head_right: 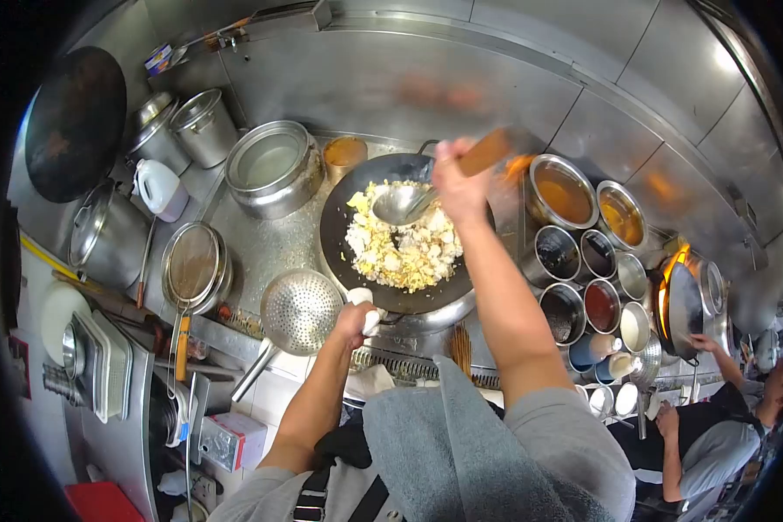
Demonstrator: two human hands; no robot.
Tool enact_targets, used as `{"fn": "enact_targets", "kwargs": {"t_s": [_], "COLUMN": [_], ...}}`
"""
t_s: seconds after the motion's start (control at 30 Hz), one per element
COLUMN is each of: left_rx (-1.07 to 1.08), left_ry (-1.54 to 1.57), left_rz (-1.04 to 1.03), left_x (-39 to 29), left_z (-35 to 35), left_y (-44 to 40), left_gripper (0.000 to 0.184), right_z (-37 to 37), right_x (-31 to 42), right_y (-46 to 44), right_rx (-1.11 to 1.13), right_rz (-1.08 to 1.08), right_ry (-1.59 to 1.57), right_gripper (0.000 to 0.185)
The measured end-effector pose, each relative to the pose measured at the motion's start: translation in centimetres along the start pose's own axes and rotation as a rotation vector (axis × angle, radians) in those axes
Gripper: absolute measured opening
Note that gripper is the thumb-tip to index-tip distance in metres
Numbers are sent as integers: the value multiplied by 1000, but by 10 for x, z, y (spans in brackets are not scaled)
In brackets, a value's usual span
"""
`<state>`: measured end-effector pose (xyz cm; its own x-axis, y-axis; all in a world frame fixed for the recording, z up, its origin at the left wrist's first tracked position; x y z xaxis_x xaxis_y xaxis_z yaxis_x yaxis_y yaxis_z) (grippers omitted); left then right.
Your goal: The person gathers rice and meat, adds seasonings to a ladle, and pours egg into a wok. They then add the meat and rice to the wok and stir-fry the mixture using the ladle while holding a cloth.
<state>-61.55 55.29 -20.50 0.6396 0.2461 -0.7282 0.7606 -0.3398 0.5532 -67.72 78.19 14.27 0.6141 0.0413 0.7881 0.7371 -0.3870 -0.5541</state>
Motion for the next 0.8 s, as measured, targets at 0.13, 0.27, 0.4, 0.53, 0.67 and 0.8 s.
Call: {"fn": "enact_targets", "kwargs": {"t_s": [0.13, 0.27, 0.4, 0.53, 0.67, 0.8], "left_rx": [-60, -53, -57, -30, 94, 89], "left_ry": [-39, -32, -89, -71, -202, 73], "left_rz": [-30, -55, -45, -107, 49, 63], "left_x": [-1, -9, -5, -10, 2, -11], "left_z": [4, -1, 6, 1, 3, -6], "left_y": [8, 7, 1, 1, -4, 62], "left_gripper": [18, 20, 22, 23, 20, 19], "right_z": [-28, -16, -33, -66, -40, -30], "right_x": [13, 37, -32, 76, -30, 105], "right_y": [-34, -22, -14, 4, 59, 22], "right_rx": [52, 14, 30, 137, 79, -237], "right_rz": [-203, 54, -136, 9, -65, 62], "right_ry": [33, 12, 229, 78, -125, 199], "right_gripper": [28, 23, 27, 27, 24, 30]}}
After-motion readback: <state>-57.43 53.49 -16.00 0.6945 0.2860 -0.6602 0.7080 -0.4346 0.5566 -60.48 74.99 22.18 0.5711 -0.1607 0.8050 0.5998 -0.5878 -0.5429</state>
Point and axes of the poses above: each hand's wrist, its own y-axis away from the middle knuckle, its own z-axis out of the back of the hand, x = y × z, the point moved 10 cm from there along -y, towards the middle knuckle, and after that the axes turned 2 degrees about y, right-handed, at the moved point
